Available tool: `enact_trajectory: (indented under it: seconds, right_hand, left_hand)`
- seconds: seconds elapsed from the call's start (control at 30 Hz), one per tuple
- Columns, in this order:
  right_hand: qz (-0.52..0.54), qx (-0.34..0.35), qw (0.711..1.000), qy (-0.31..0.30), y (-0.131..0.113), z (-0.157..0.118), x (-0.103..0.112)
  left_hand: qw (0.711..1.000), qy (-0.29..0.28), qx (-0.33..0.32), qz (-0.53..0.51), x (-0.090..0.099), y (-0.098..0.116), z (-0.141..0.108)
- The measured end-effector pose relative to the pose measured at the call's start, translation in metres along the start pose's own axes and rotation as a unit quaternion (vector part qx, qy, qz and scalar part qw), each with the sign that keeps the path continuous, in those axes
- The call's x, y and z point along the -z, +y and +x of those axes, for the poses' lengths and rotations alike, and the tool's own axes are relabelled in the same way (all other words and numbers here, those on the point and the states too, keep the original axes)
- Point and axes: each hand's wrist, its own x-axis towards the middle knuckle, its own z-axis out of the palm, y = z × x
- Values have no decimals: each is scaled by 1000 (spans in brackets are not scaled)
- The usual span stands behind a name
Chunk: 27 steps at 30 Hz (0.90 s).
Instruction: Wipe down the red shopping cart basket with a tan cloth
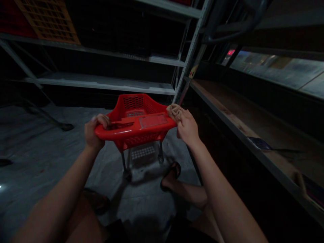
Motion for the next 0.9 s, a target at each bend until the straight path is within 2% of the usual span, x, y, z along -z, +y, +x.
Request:
enact_trajectory:
  seconds: [0.07,0.17,0.23,0.3,0.37,0.47,0.53,0.6,0.77,0.83,0.9]
  right_hand:
    - [20,24,999,10,-23,-3,-11]
    - [30,60,998,5,-67,-3,-24]
    - [27,77,997,-9,-90,0,-28]
    - [29,100,994,-27,-106,2,-31]
    - [32,130,990,-42,-118,4,-33]
    - [32,166,984,-52,-126,4,-34]
    - [37,175,982,-58,-121,0,-30]
    - [42,178,981,-61,-107,-7,-21]
    - [31,158,987,-6,-41,-37,14]
    - [37,115,993,16,-16,-47,25]
    - [43,51,997,35,-2,-52,30]
  left_hand:
    - [1000,-21,11,-10,6,-3,8]
    - [994,-97,48,11,24,0,28]
    - [982,-154,87,61,35,11,42]
    - [961,-195,106,163,38,30,52]
    - [919,-230,91,306,25,54,54]
    - [836,-285,57,466,-14,84,49]
    - [805,-294,59,511,-39,93,44]
    - [793,-280,64,537,-54,92,40]
    - [799,-254,36,543,-62,78,38]
    - [807,-257,30,531,-66,76,38]
    - [809,-251,34,531,-74,77,38]
